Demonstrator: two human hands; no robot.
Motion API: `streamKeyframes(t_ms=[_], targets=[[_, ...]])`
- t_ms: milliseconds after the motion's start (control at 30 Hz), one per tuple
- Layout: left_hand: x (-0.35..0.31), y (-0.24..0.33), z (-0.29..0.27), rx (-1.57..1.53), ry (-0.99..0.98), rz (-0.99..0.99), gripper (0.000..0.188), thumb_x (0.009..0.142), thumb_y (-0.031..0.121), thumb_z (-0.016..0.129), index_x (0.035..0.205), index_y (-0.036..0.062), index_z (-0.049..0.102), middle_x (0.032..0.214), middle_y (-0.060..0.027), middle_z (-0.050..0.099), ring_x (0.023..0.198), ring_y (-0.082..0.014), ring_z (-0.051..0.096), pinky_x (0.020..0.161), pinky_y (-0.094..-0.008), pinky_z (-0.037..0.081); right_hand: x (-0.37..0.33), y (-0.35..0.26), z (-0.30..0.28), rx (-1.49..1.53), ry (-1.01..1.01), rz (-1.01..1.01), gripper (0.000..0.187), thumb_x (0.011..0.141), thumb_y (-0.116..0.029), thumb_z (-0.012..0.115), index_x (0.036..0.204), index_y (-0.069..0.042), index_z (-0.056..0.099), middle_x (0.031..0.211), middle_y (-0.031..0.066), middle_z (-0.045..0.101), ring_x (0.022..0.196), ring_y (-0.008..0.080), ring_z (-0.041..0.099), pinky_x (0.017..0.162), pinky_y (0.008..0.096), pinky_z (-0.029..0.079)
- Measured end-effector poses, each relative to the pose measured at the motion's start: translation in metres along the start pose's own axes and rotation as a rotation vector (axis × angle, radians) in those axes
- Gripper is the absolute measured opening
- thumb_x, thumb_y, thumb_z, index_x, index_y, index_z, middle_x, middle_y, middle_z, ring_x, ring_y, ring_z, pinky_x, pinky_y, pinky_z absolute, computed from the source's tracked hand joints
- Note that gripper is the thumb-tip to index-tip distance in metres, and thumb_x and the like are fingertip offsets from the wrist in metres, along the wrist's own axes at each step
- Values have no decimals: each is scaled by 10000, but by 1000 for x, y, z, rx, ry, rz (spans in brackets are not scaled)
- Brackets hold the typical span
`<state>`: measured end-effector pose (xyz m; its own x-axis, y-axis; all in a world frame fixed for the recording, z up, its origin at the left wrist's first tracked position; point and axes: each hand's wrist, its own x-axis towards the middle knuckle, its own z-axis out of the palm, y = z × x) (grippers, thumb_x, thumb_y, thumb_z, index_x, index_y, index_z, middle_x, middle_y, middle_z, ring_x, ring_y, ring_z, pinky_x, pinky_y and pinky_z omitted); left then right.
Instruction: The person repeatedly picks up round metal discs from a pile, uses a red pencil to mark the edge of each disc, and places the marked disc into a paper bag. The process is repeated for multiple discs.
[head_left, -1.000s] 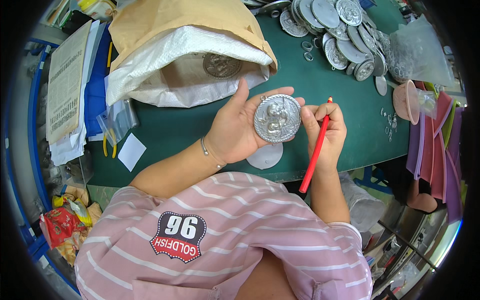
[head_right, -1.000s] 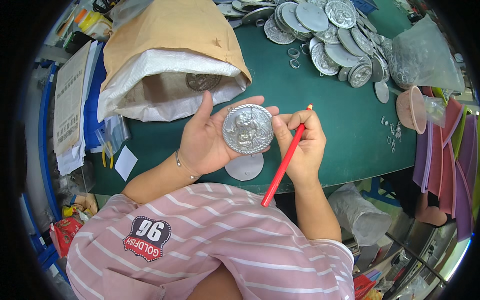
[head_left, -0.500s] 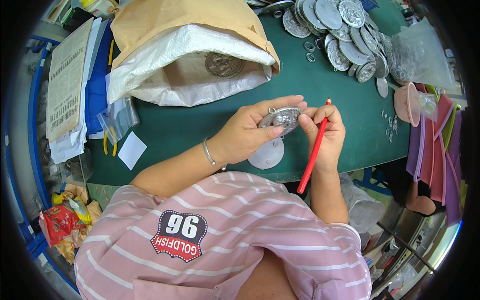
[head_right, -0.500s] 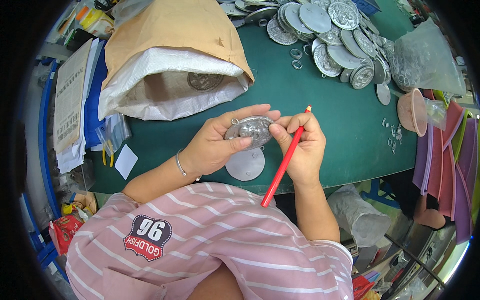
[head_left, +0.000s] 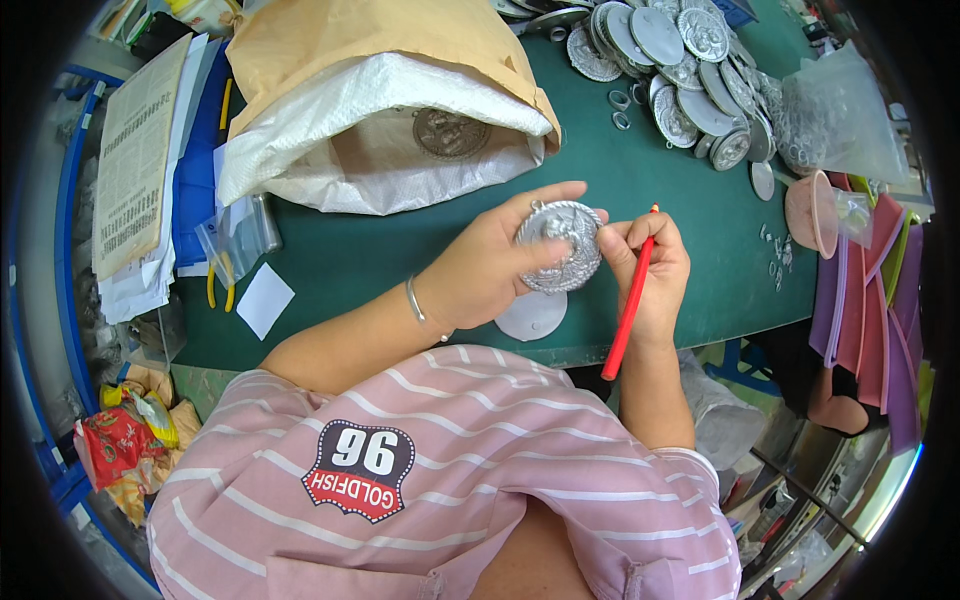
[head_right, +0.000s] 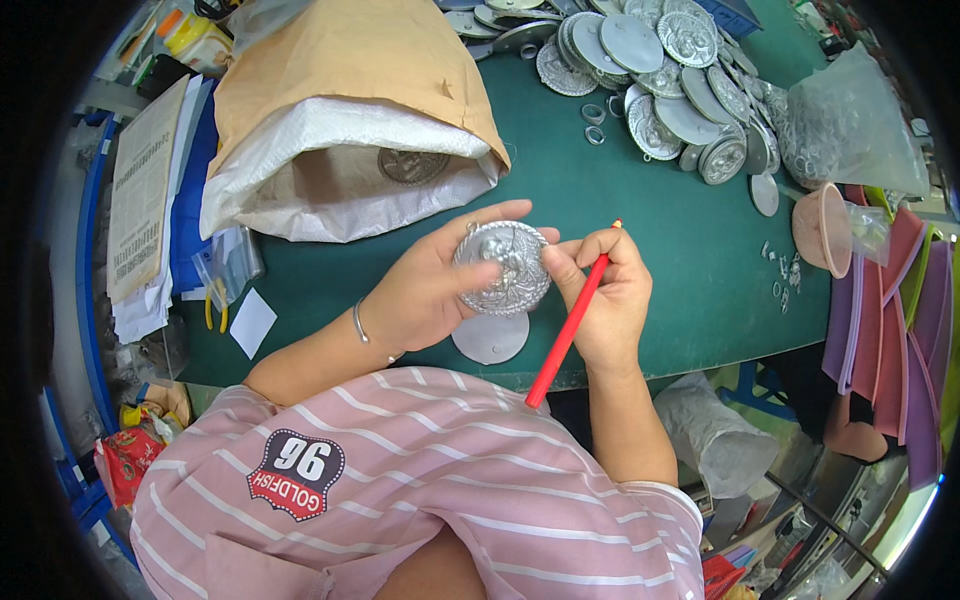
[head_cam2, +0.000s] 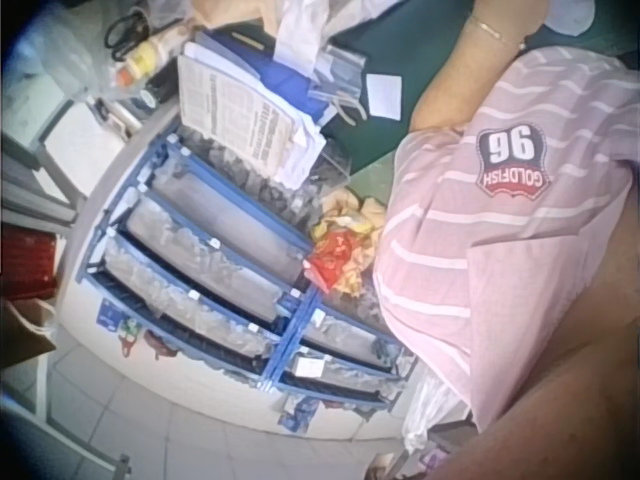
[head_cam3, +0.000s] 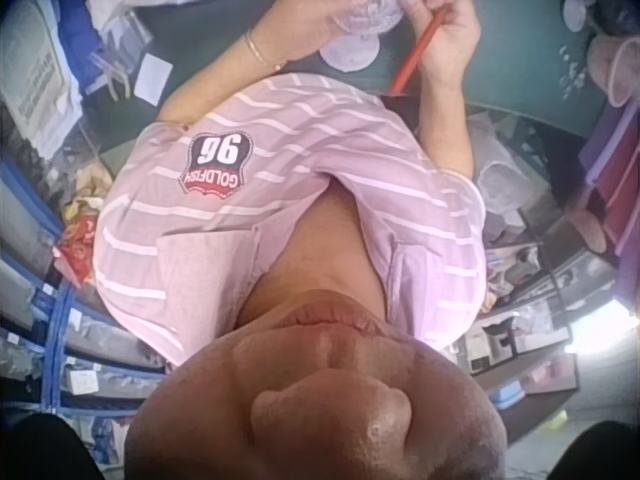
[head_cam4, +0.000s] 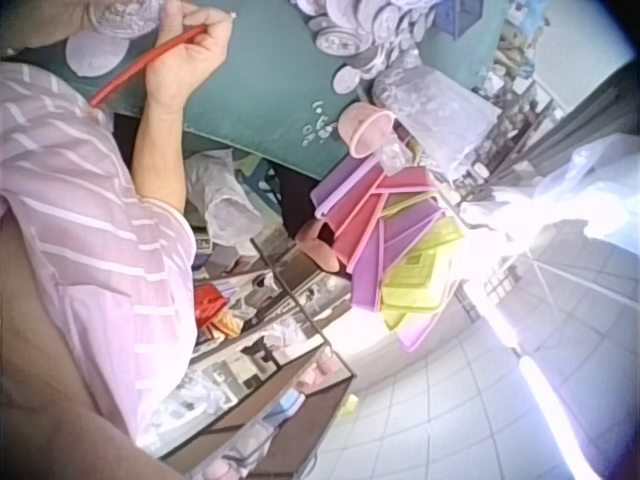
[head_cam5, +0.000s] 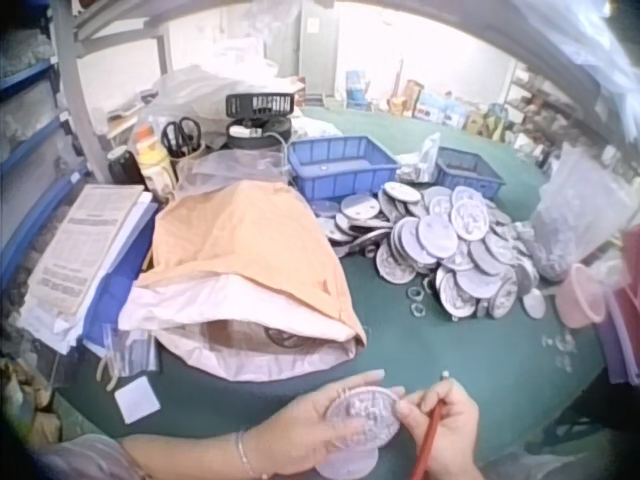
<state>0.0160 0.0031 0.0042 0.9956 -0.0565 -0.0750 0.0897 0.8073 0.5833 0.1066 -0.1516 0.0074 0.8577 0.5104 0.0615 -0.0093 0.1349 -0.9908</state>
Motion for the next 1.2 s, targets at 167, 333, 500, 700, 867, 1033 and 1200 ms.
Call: streamKeyframes(t_ms=[167,333,500,700,867,1033,1200], targets=[[4,8,-4,-505,55,-103,608,946,493,276,1308,8,341,1325,-233,389,1202,-357,439,966,-563,383,7,-18,6,-162,-22,-237,310,722,-80,748,767,-70,442,929,123,652,862,190,618,812,367,456],[6,5,-7,-585,63,-76,637,938,517,286,1270,-21,371,1289,-219,433,1205,-335,437,1003,-485,360,19,-26,0,-841,-476,-615,372,617,-137,798,759,-74,460,1031,116,652,995,248,623,928,455,390],[6,3,-4,-251,192,-42,483,946,369,377,1213,-30,435,1202,-166,510,1129,-277,506,978,-424,404,21,-26,4,-568,-158,-299,256,768,-40,695,747,-58,440,873,123,639,802,163,630,701,271,494],[3,2,0,67,223,42,339,926,147,498,1195,-58,477,1118,-126,569,1012,-204,583,911,-361,481,40,-31,2,-13,-94,127,214,863,-68,608,782,-86,410,673,-16,474,621,53,515,454,207,450],[3,1,-1,74,227,55,360,934,187,498,1210,-42,476,1126,-112,572,1017,-190,580,867,-315,493,54,-38,0,-130,-173,162,234,837,-50,631,788,-76,404,690,47,574,513,69,517,406,185,420],[2,3,-3,-173,147,102,464,978,306,361,1241,-70,424,1193,-178,538,1073,-264,564,925,-372,470,65,-38,-2,-186,-221,101,252,822,-24,640,769,-71,398,705,81,606,513,71,523,397,193,419],[1,9,-2,-237,162,79,483,977,338,348,1227,-67,428,1163,-180,547,1061,-264,565,904,-367,474,63,-38,2,-208,-183,27,270,816,-14,645,743,-66,390,725,106,618,517,75,521,406,193,410]])
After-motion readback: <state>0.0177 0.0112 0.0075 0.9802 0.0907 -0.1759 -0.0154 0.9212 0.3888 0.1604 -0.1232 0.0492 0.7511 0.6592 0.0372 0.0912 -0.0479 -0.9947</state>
